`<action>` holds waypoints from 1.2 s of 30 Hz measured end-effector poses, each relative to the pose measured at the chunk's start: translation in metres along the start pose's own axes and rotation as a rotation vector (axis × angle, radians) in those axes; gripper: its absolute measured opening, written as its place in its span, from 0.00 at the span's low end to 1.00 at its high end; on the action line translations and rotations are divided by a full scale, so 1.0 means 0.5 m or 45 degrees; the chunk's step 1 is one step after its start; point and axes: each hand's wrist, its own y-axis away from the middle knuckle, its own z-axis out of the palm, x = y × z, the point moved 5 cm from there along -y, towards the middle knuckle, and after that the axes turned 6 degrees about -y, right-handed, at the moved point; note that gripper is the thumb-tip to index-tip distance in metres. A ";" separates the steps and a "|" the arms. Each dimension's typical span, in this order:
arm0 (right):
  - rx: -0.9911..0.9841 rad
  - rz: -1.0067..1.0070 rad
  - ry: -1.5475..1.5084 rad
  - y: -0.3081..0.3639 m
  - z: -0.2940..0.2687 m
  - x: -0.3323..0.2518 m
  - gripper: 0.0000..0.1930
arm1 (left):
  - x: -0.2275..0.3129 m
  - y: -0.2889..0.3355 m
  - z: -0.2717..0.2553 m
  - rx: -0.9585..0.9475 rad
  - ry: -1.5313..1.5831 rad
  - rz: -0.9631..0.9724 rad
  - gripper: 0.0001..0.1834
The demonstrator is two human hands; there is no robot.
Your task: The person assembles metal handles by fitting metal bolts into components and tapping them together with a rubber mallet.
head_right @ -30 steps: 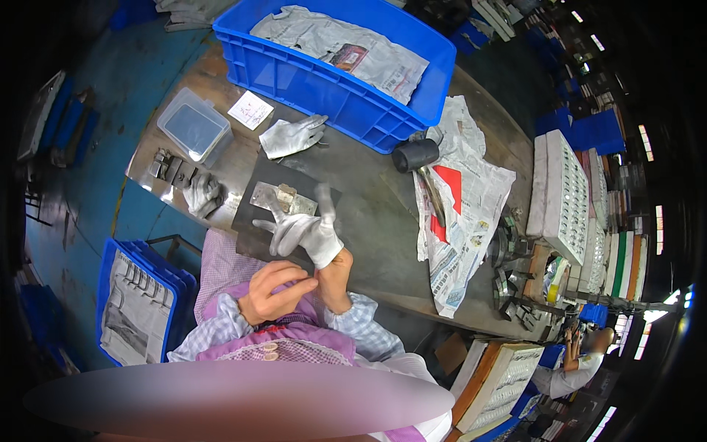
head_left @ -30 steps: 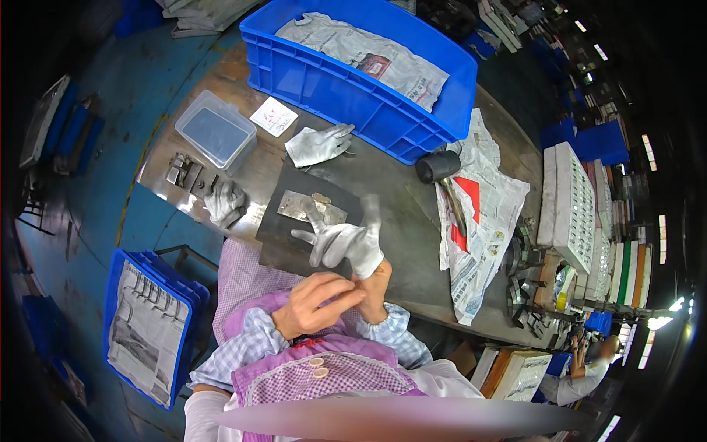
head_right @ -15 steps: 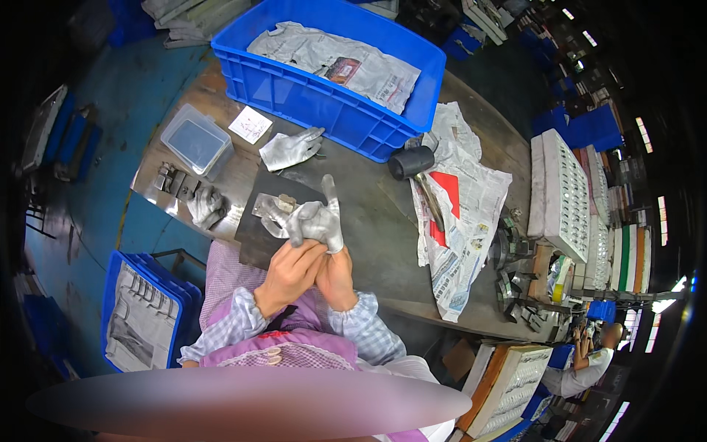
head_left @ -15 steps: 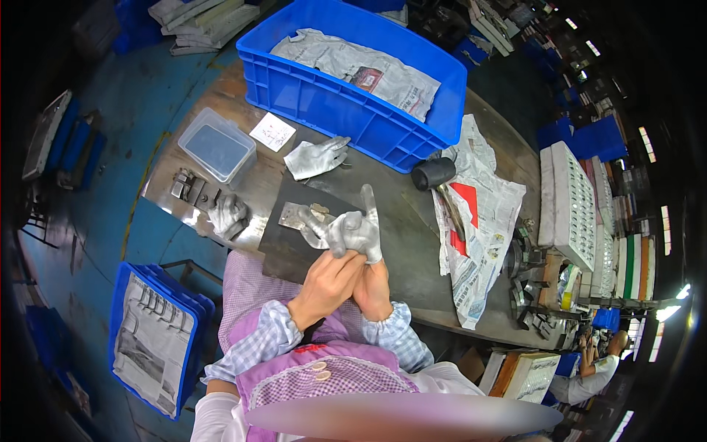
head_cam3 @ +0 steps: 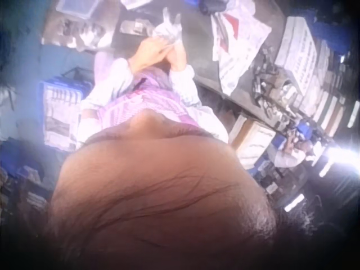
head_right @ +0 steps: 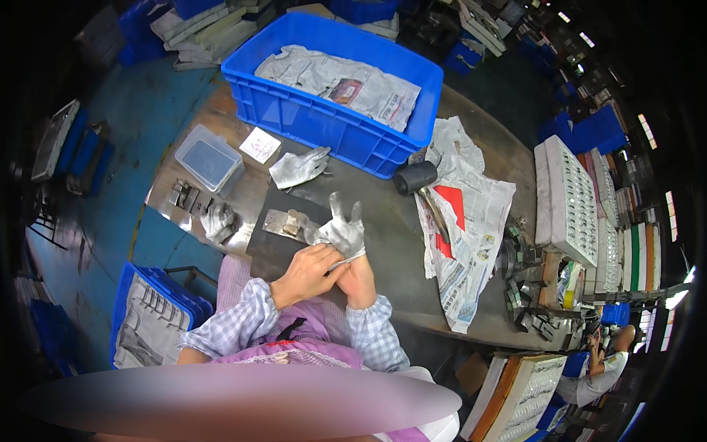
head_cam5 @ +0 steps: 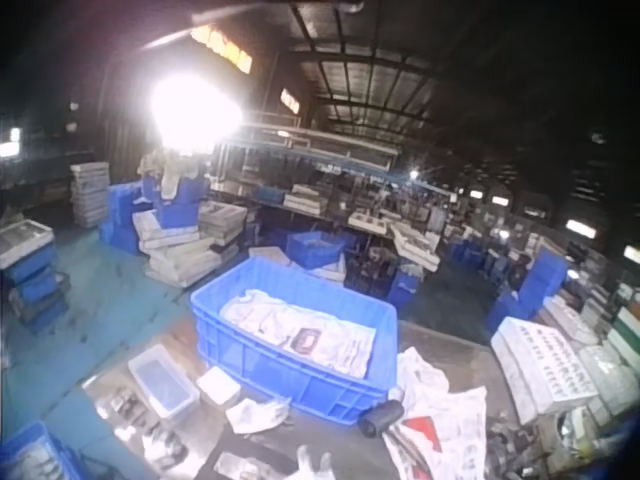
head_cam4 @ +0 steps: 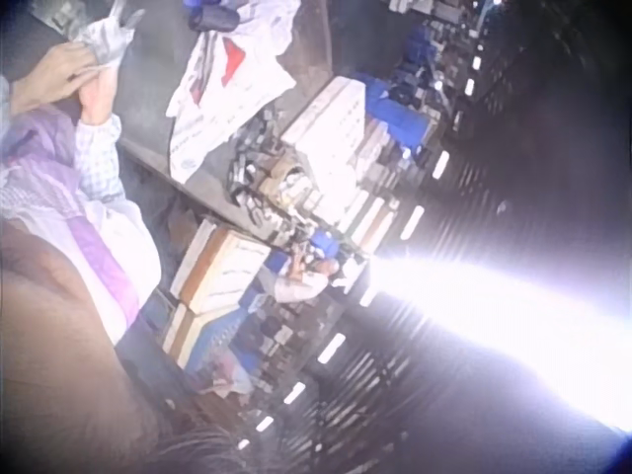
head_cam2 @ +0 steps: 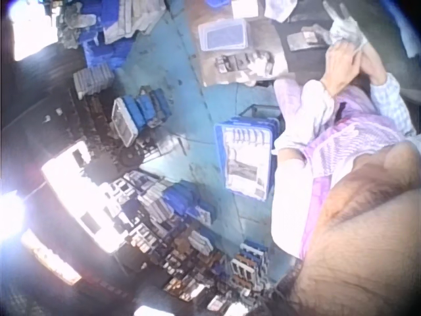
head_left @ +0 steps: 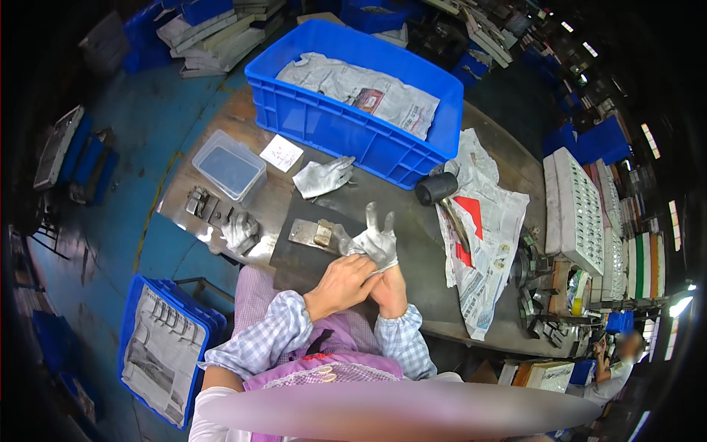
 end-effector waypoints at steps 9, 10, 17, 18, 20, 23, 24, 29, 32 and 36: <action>-0.247 -0.461 0.930 -0.071 0.085 -0.084 0.26 | 0.007 -0.101 0.004 -0.047 0.041 0.073 0.08; -0.257 -0.476 0.933 -0.082 0.075 -0.093 0.26 | 0.009 -0.115 0.006 -0.065 0.015 0.085 0.08; -0.271 -0.066 -1.263 -0.223 0.191 -0.075 0.28 | 0.019 -0.183 -0.003 -0.072 -0.065 0.156 0.10; -0.266 -0.037 -1.376 -0.226 0.198 -0.070 0.28 | 0.020 -0.190 -0.002 -0.094 -0.095 0.152 0.10; -0.154 0.019 -1.794 -0.266 0.155 -0.047 0.27 | 0.016 -0.201 -0.017 -0.073 -0.131 0.176 0.11; -0.389 0.245 -2.163 -0.252 0.195 -0.023 0.28 | 0.031 -0.197 -0.034 -0.201 -0.103 0.175 0.12; -0.357 0.264 -2.125 -0.259 0.164 -0.033 0.29 | 0.044 -0.191 -0.030 -0.197 -0.053 0.203 0.12; -0.241 0.555 -3.592 -0.244 0.160 -0.025 0.29 | 0.062 -0.134 -0.020 -0.250 0.048 0.170 0.12; -0.213 0.742 -3.634 -0.228 0.217 -0.010 0.28 | 0.062 -0.096 -0.021 -0.199 0.074 0.135 0.11; -0.592 0.412 -2.754 -0.244 0.225 -0.015 0.27 | 0.081 -0.070 -0.034 -0.112 0.066 0.195 0.10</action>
